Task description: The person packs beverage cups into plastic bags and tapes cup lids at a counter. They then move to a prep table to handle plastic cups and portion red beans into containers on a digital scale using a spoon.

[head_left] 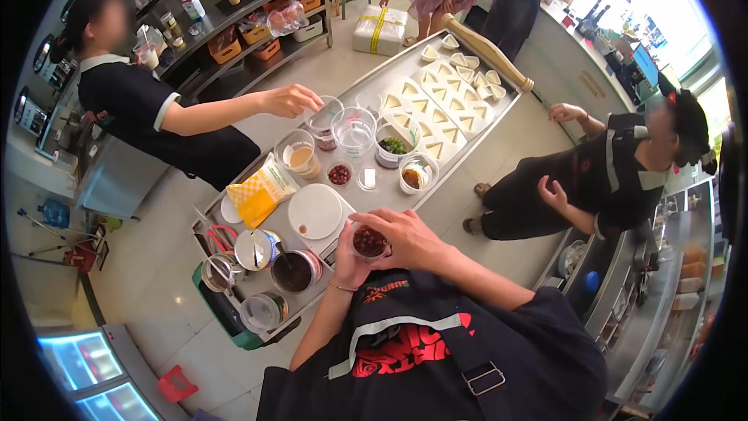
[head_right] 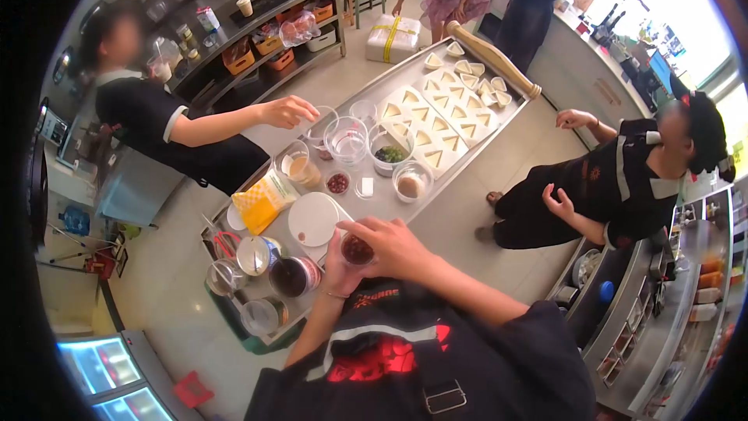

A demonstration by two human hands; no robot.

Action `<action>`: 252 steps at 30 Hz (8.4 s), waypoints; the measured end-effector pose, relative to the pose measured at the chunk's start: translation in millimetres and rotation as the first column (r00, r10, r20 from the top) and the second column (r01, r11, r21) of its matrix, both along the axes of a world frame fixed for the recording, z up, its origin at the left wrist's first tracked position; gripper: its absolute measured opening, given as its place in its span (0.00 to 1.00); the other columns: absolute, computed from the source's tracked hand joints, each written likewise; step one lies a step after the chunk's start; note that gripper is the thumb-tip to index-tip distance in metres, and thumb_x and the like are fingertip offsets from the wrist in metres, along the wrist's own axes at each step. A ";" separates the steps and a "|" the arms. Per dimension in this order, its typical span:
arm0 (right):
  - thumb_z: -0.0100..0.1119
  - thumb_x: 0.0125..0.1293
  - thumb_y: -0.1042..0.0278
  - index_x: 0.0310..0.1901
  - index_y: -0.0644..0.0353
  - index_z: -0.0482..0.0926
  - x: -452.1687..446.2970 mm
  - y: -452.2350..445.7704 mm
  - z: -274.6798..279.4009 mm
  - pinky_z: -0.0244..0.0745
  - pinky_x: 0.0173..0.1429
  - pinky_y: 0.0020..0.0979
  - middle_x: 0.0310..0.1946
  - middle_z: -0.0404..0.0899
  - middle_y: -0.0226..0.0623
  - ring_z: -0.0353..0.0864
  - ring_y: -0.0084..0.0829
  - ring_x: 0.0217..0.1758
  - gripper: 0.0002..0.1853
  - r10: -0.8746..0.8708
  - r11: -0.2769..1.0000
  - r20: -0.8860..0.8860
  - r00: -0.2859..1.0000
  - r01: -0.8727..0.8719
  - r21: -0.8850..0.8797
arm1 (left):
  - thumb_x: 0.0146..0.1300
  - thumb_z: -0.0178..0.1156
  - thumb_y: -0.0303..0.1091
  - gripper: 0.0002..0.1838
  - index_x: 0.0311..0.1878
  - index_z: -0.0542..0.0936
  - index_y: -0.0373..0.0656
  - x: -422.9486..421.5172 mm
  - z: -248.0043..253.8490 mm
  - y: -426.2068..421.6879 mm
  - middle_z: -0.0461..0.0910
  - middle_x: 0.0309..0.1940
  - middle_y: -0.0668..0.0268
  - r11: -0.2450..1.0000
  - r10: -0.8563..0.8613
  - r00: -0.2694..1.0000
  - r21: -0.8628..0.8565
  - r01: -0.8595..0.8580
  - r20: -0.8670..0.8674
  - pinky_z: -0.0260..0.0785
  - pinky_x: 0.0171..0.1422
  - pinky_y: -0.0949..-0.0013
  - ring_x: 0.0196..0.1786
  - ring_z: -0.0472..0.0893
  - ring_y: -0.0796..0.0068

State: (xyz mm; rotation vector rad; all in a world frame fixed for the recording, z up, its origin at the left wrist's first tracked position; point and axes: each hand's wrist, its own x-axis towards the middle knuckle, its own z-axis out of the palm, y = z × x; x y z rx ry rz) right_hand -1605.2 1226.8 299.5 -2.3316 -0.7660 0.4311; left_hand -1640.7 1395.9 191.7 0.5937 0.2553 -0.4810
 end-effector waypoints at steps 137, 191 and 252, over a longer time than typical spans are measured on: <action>0.62 0.73 0.70 0.72 0.72 0.73 17.7 -67.9 -116.0 0.87 0.49 0.34 0.40 0.91 0.47 0.92 0.29 0.40 0.29 -0.479 0.807 -0.454 0.751 0.581 0.109 | 0.49 0.71 0.38 0.32 0.60 0.79 0.36 91.0 -37.2 -57.2 0.79 0.59 0.47 -0.131 -0.608 0.699 0.821 -0.556 0.376 0.73 0.73 0.52 0.65 0.78 0.46; 0.58 0.76 0.75 0.79 0.60 0.60 228.9 -163.0 -11.5 0.80 0.72 0.43 0.68 0.76 0.40 0.81 0.34 0.68 0.33 0.108 0.426 -0.836 0.537 0.735 0.527 | 0.51 0.82 0.33 0.54 0.81 0.65 0.54 171.0 158.3 -115.8 0.68 0.71 0.51 0.187 -0.395 0.702 0.800 -0.570 0.593 0.75 0.69 0.52 0.69 0.75 0.46; 0.76 0.53 0.66 0.76 0.48 0.69 167.7 98.1 41.9 0.78 0.69 0.44 0.67 0.75 0.44 0.79 0.47 0.69 0.46 0.551 0.830 0.190 0.812 -0.556 -0.030 | 0.45 0.85 0.37 0.55 0.77 0.65 0.40 76.5 15.9 0.8 0.70 0.67 0.53 -0.401 0.322 0.411 0.516 -0.757 0.853 0.68 0.75 0.52 0.68 0.75 0.53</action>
